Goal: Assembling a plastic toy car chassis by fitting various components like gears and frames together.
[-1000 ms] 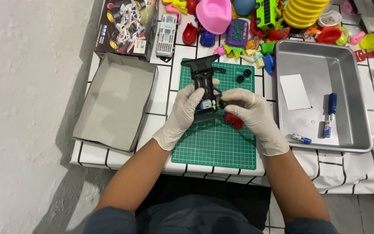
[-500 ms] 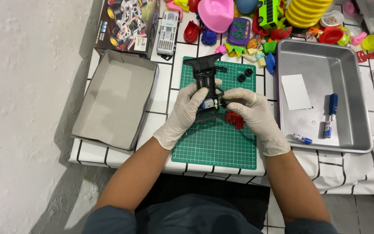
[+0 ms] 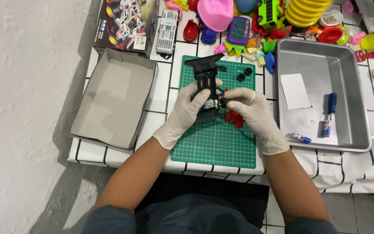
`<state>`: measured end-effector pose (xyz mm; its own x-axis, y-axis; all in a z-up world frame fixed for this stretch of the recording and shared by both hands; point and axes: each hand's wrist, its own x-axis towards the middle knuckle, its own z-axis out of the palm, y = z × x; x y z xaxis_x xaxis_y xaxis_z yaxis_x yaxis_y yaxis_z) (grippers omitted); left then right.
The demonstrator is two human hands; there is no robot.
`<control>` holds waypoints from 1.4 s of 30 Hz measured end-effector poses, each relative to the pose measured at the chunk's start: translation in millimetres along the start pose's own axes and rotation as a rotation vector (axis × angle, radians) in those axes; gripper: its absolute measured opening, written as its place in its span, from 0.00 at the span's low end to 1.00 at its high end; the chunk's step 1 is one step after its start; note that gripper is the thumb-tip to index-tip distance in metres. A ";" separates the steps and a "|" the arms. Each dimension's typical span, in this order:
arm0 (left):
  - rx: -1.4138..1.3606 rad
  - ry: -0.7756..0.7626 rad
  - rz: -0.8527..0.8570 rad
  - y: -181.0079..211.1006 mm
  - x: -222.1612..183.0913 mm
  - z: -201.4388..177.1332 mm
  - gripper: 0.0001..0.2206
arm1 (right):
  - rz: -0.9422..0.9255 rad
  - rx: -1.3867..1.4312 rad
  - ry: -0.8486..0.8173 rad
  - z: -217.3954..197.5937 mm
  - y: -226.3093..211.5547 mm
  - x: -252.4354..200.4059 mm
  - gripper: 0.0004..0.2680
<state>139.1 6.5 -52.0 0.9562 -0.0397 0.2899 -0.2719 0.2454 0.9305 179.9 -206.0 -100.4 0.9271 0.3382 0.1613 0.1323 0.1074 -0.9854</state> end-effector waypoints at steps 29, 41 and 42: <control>0.083 -0.018 0.021 -22.7 -2.7 -5.2 0.08 | 0.046 -0.012 0.011 4.5 -1.3 -1.9 0.11; 0.108 -0.028 0.050 -37.0 1.6 -11.5 0.08 | 0.027 -0.090 0.030 9.0 2.3 -5.0 0.12; 0.109 -0.029 0.050 -38.1 1.8 -9.6 0.08 | 0.027 -0.090 0.031 10.8 -1.7 -4.7 0.12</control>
<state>152.2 6.4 -89.1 0.9382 -0.0586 0.3410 -0.3303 0.1412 0.9332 171.6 -197.7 -98.9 0.9411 0.3101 0.1345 0.1369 0.0143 -0.9905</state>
